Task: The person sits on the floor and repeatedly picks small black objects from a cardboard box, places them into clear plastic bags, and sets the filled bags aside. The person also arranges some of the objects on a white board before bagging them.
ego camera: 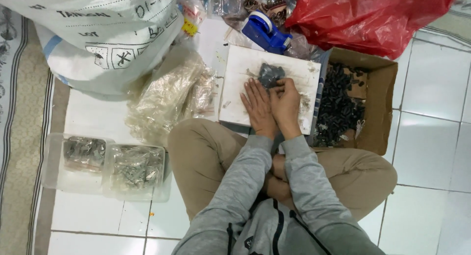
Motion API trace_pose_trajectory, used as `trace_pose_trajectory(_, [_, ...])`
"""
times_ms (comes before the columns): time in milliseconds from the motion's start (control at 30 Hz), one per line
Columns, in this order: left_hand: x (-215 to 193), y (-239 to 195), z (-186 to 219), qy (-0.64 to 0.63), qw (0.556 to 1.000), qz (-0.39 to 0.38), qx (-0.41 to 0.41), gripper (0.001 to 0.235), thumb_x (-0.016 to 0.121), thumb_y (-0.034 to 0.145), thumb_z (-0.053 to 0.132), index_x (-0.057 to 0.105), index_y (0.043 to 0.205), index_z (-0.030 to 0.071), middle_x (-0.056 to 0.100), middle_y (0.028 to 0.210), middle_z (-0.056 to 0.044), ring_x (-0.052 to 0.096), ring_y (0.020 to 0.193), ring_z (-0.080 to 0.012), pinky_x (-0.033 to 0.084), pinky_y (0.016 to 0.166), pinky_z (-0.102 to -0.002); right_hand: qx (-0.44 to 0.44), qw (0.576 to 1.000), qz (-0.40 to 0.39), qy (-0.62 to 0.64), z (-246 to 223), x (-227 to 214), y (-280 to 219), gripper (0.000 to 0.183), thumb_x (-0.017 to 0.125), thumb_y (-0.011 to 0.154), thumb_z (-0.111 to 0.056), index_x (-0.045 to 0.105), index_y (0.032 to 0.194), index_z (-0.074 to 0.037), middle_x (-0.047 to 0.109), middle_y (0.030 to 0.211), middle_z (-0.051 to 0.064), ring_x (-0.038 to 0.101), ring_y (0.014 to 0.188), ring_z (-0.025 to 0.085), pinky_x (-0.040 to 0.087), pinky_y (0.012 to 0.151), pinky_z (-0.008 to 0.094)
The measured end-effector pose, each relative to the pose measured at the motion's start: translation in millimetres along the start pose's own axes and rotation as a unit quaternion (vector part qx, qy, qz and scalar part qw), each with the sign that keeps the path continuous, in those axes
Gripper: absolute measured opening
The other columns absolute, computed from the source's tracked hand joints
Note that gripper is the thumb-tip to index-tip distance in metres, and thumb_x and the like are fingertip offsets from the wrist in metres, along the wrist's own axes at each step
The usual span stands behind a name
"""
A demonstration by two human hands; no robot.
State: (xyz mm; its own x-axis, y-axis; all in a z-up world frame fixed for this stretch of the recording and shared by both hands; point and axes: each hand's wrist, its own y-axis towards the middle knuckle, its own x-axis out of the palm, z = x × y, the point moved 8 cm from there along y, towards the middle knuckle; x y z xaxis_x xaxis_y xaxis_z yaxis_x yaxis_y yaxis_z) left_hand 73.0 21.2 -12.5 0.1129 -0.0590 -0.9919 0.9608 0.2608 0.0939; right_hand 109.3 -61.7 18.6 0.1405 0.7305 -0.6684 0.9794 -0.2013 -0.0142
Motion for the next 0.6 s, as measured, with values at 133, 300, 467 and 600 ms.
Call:
trace_pose_trajectory(133, [1.0, -0.4, -1.1, 0.012, 1.000, -0.004, -0.003, 0.065, 0.041, 0.106, 0.025, 0.017, 0.161, -0.002, 0.019, 0.169, -0.024, 0.015, 0.158, -0.0384, 0.005, 0.130, -0.057, -0.005, 0.999, 0.004, -0.033, -9.5, -2.2, 0.2, 0.024, 0.073, 0.089, -0.003, 0.065, 0.111, 0.000, 0.074, 0.090, 0.018, 0.074, 0.083, 0.035, 0.057, 0.067, 0.044])
trace_pose_trajectory(300, [-12.0, 1.3, -3.7, -0.106, 0.992, -0.062, -0.003, 0.074, 0.045, 0.103, 0.027, 0.012, 0.161, -0.005, 0.012, 0.170, -0.024, 0.008, 0.159, -0.0397, -0.004, 0.129, -0.056, 0.060, 0.996, 0.012, -0.059, 4.0, -15.9, 5.9, 0.039, 0.087, 0.082, -0.018, 0.066, 0.110, 0.000, 0.073, 0.088, 0.020, 0.073, 0.087, 0.037, 0.057, 0.070, 0.047])
trace_pose_trajectory(467, [-6.9, -0.1, -3.5, -0.195, 0.979, -0.062, -0.016, 0.085, 0.051, 0.097, 0.035, 0.013, 0.161, -0.005, 0.012, 0.170, -0.025, 0.007, 0.159, -0.0411, -0.005, 0.129, -0.057, 0.130, 0.986, -0.079, -0.074, 61.6, -6.4, 39.1, 0.053, 0.091, 0.079, -0.037, 0.069, 0.107, 0.002, 0.072, 0.090, 0.021, 0.072, 0.086, 0.033, 0.058, 0.066, 0.046])
trace_pose_trajectory(600, [-9.1, 0.4, -3.7, -0.202, 0.978, -0.051, -0.017, 0.085, 0.048, 0.097, 0.040, 0.013, 0.161, -0.004, 0.013, 0.170, -0.024, 0.008, 0.159, -0.0399, -0.006, 0.129, -0.057, 0.198, 0.959, -0.186, -0.080, 15.8, -9.0, 30.5, 0.087, 0.089, 0.074, -0.047, 0.061, 0.129, 0.014, 0.065, 0.123, 0.036, 0.064, 0.117, 0.048, 0.056, 0.087, 0.056])
